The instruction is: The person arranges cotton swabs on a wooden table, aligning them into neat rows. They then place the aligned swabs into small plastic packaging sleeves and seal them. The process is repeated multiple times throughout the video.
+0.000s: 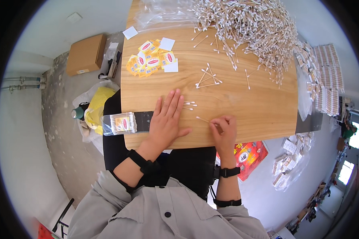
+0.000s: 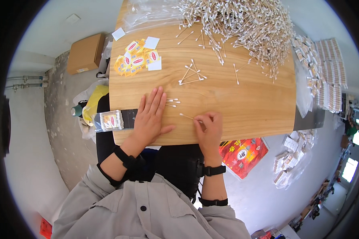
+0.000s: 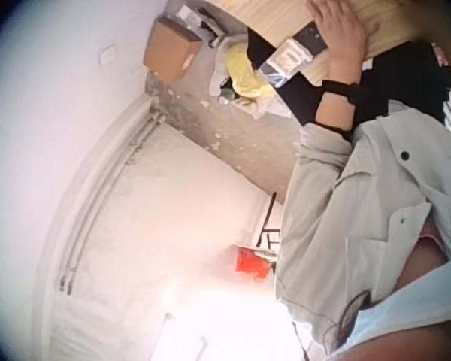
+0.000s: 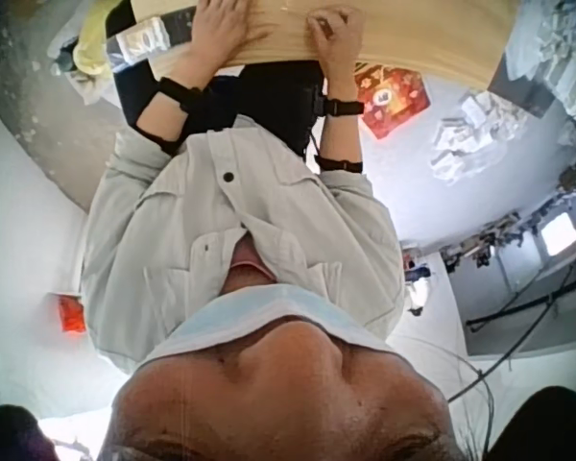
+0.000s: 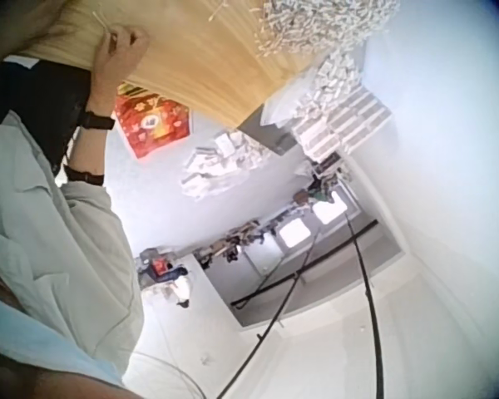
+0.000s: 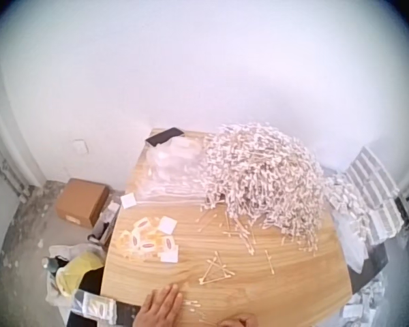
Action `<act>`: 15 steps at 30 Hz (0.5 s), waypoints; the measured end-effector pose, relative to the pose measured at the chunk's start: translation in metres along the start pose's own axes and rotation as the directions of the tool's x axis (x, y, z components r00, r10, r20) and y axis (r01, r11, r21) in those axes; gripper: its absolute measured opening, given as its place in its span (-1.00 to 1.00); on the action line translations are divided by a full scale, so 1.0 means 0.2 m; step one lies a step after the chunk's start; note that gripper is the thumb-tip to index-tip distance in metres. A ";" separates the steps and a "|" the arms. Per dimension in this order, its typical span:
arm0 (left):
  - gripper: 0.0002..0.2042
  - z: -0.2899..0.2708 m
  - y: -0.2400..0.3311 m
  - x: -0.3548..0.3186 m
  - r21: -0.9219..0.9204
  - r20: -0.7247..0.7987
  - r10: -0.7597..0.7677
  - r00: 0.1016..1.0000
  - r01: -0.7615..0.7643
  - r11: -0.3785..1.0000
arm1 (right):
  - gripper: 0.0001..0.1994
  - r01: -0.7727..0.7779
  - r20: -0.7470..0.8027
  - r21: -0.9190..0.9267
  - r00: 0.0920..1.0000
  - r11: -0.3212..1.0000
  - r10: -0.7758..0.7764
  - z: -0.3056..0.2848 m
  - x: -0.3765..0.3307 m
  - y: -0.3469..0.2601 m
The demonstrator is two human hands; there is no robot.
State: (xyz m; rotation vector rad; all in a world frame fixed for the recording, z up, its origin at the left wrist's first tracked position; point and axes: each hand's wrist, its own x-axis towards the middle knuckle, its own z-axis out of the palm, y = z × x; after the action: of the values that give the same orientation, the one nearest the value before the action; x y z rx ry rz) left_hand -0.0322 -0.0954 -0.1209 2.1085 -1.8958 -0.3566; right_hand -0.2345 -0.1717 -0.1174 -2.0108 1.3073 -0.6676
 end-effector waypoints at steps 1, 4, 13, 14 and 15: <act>0.04 -0.01 0.00 0.00 -0.016 0.006 0.001 1.000 0.000 1.000 | -0.87 0.062 0.032 -0.034 0.998 0.997 -0.061 0.01 0.00 -0.01; 0.12 -0.03 -0.01 0.00 -0.050 0.008 0.016 1.000 -0.015 0.999 | -0.85 0.173 0.087 -0.015 0.981 0.985 -0.171 0.13 0.02 -0.11; 0.09 0.06 0.13 -0.04 -0.052 0.041 0.058 0.997 -0.056 0.997 | -0.68 0.185 -0.250 -0.072 0.948 0.980 -0.197 0.18 0.58 0.01; 0.08 0.06 0.15 -0.02 -0.062 0.013 0.062 0.998 -0.061 0.996 | -0.71 0.196 -0.188 -0.082 0.960 0.977 -0.209 0.16 0.61 0.03; 0.08 0.07 0.16 -0.01 -0.071 -0.014 0.058 0.998 -0.059 0.996 | -0.73 0.144 -0.142 -0.021 0.979 0.989 -0.145 0.16 0.61 0.03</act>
State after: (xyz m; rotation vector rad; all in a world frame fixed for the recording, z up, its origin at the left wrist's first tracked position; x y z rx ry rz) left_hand -0.0674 -0.0966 -0.1217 2.0003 -1.9047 -0.3916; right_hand -0.1685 -0.2782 -0.1347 -2.1138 1.2554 -0.8893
